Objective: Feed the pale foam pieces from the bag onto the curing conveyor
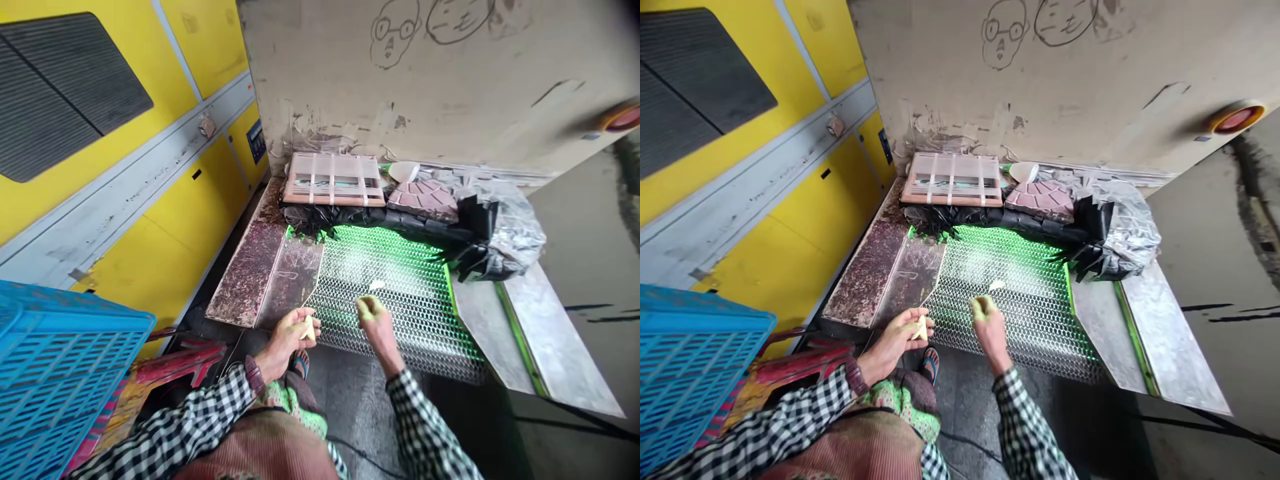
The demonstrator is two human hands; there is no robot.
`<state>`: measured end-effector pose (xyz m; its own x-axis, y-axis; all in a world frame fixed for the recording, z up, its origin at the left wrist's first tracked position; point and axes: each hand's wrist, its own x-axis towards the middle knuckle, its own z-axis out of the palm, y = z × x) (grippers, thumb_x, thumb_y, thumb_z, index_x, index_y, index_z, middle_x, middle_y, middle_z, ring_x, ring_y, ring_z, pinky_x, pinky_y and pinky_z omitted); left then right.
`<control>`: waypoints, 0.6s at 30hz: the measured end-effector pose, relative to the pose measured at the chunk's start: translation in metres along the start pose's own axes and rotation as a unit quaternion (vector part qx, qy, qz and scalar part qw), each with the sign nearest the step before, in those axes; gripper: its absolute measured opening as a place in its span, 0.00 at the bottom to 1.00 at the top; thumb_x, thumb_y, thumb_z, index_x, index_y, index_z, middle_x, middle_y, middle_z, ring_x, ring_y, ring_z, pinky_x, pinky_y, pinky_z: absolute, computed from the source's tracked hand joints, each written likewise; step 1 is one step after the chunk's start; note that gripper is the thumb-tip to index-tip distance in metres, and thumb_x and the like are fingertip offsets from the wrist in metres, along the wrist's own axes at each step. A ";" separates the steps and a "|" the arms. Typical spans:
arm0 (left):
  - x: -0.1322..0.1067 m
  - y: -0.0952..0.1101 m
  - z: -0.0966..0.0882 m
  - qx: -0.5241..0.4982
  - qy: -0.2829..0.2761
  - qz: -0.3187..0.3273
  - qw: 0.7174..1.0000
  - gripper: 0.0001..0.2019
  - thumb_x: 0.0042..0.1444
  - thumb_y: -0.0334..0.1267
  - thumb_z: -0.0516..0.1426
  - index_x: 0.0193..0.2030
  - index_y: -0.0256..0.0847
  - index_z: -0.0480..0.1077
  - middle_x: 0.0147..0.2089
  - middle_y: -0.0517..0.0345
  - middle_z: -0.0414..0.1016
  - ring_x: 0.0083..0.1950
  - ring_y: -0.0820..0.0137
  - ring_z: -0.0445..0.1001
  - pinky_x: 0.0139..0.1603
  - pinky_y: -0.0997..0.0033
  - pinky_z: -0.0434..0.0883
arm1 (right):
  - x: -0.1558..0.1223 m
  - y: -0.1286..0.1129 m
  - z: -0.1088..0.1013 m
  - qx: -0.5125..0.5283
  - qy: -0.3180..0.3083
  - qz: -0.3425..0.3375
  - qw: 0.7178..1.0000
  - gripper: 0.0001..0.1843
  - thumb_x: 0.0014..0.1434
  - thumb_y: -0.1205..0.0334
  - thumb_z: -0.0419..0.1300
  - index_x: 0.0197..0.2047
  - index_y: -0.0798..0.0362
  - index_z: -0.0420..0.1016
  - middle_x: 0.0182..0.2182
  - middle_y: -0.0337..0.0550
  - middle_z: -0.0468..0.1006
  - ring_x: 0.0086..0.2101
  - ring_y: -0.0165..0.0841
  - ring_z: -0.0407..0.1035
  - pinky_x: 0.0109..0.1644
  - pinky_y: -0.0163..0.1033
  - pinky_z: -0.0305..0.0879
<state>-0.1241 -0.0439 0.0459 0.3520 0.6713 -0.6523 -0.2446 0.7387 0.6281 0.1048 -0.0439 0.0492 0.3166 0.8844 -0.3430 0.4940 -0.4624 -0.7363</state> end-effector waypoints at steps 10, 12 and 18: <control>0.034 -0.006 0.023 0.024 0.013 0.076 0.997 0.20 0.58 0.37 0.64 0.57 0.35 0.75 0.54 0.41 0.81 0.49 0.62 0.81 0.45 0.69 0.78 | -0.045 0.008 0.073 0.255 -0.078 0.081 0.960 0.30 0.55 0.30 0.67 0.35 0.53 0.74 0.27 0.39 0.75 0.28 0.33 0.69 0.29 0.35 0.65; 0.037 -0.007 0.019 0.037 0.022 0.070 0.997 0.19 0.58 0.38 0.65 0.56 0.35 0.75 0.50 0.43 0.83 0.46 0.63 0.82 0.43 0.69 0.79 | -0.039 0.010 0.062 0.202 -0.089 0.042 0.974 0.29 0.59 0.32 0.63 0.33 0.53 0.75 0.28 0.39 0.75 0.29 0.33 0.68 0.30 0.35 0.64; 0.044 -0.006 0.011 0.068 0.048 0.080 0.993 0.17 0.58 0.37 0.65 0.54 0.37 0.75 0.43 0.48 0.83 0.40 0.65 0.83 0.34 0.73 0.78 | -0.027 0.008 0.055 0.095 -0.055 -0.032 0.993 0.26 0.66 0.36 0.58 0.35 0.52 0.76 0.27 0.39 0.73 0.29 0.33 0.65 0.33 0.36 0.61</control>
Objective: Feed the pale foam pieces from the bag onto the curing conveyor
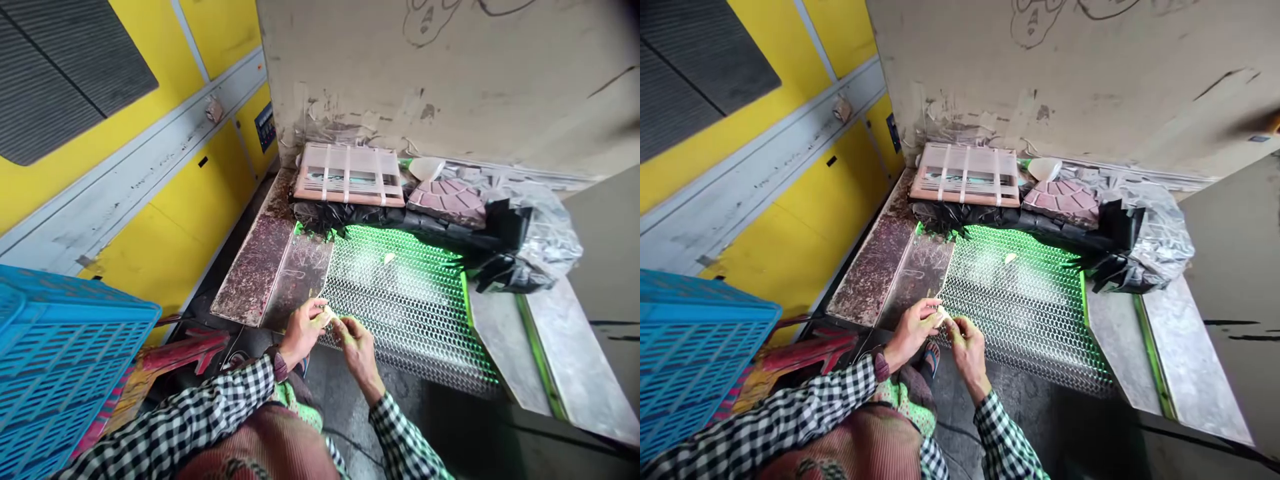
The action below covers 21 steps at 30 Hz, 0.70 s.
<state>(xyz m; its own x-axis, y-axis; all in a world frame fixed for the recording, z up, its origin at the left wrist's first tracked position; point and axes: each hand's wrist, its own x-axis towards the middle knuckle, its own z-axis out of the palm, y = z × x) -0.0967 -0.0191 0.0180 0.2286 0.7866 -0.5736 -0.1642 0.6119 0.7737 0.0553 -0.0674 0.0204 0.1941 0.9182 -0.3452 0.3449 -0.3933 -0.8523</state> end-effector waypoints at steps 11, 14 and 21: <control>-0.004 -0.004 -0.011 -0.020 0.001 -0.063 0.998 0.13 0.60 0.40 0.64 0.47 0.34 0.74 0.44 0.42 0.84 0.40 0.65 0.83 0.37 0.72 0.73 | 0.067 0.039 -0.081 -0.457 0.166 -0.140 0.862 0.12 0.65 0.66 0.52 0.43 0.55 0.76 0.40 0.49 0.75 0.33 0.33 0.63 0.32 0.36 0.54; -0.003 -0.005 -0.008 -0.040 0.014 -0.040 0.998 0.13 0.59 0.41 0.63 0.44 0.34 0.73 0.40 0.44 0.84 0.42 0.65 0.82 0.39 0.72 0.73 | 0.045 0.017 -0.053 -0.335 0.114 -0.115 0.928 0.15 0.70 0.58 0.52 0.49 0.54 0.77 0.43 0.50 0.77 0.34 0.34 0.66 0.35 0.38 0.61; -0.011 -0.003 0.001 -0.096 0.018 -0.035 0.995 0.16 0.53 0.45 0.66 0.43 0.36 0.74 0.47 0.45 0.78 0.44 0.63 0.79 0.40 0.67 0.77 | -0.004 0.001 0.022 0.132 -0.026 0.054 0.990 0.27 0.58 0.37 0.66 0.46 0.52 0.75 0.37 0.44 0.80 0.35 0.37 0.73 0.39 0.42 0.71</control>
<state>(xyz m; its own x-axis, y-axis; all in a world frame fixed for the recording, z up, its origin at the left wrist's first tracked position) -0.0974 -0.0297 0.0217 0.2125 0.7421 -0.6357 -0.3298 0.6669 0.6682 0.0342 -0.0704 0.0123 0.1672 0.8756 -0.4531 0.0722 -0.4692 -0.8801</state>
